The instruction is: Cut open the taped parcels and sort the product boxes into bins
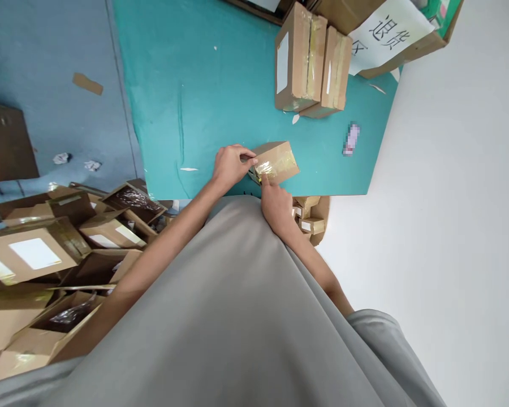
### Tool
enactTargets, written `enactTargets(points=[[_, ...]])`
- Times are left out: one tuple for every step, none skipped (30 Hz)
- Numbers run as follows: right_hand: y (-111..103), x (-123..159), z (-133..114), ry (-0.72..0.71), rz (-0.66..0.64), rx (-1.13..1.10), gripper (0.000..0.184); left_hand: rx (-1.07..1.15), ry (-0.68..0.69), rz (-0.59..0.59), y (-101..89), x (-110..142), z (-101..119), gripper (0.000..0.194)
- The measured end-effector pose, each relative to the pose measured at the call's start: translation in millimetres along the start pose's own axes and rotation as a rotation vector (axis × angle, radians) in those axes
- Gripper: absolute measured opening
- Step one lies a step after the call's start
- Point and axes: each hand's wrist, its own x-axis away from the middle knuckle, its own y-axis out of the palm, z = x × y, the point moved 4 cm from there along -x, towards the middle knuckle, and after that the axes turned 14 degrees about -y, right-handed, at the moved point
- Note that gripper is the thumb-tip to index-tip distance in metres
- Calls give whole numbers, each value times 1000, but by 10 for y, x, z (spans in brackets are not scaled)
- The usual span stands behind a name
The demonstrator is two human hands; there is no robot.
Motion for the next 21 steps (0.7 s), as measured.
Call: enactTargets(points=[[10, 29, 11, -3, -2, -6, 64, 13, -2, 1, 0, 3, -3, 16], [25, 69, 30, -4, -11, -11, 64, 25, -4, -3, 1, 8, -5, 16], [43, 113, 53, -5, -20, -12, 64, 34, -6, -8, 2, 15, -5, 15], [59, 155, 78, -5, -25, -11, 64, 37, -9, -12, 4, 23, -4, 15], [72, 186, 102, -4, -26, -9, 64, 37, -12, -14, 3, 32, -3, 15], [83, 199, 119, -6, -27, -9, 63, 33, -15, -14, 2, 41, -1, 15], [90, 194, 128, -11, -26, -13, 63, 28, -19, -12, 0, 49, 1, 16], [94, 172, 130, -18, -23, -21, 63, 24, -24, -9, -3, 57, 3, 17], [97, 139, 127, -27, -22, -31, 63, 21, -29, -4, -6, 65, 5, 18], [96, 102, 121, -36, -20, -45, 63, 20, -35, 4, -9, 73, 6, 19], [92, 72, 119, -47, -17, -59, 63, 20, -40, 13, -10, 82, 9, 20], [83, 55, 123, -59, -12, -74, 63, 21, -46, 25, -8, 92, 12, 20], [71, 57, 137, -72, -9, -87, 62, 22, -51, 36, -4, 103, 15, 21], [55, 77, 164, -90, -8, -99, 60, 24, -56, 47, 4, 115, 20, 21], [36, 114, 204, -115, -8, -113, 59, 27, -61, 61, 13, 128, 24, 21], [12, 160, 260, -144, -4, -129, 57, 32, -65, 77, 24, 139, 30, 22], [-15, 208, 336, -170, 9, -149, 55, 37, -70, 95, 35, 148, 36, 23], [-45, 245, 434, -187, 37, -173, 54, 43, -77, 114, 45, 154, 42, 24], [-78, 264, 555, -190, 89, -200, 54, 47, -84, 132, 55, 156, 51, 26], [-112, 257, 695, -178, 163, -227, 54, 48, -90, 147, 64, 155, 63, 27], [-142, 224, 849, -154, 252, -254, 55, 47, -95, 158, 73, 150, 80, 29]])
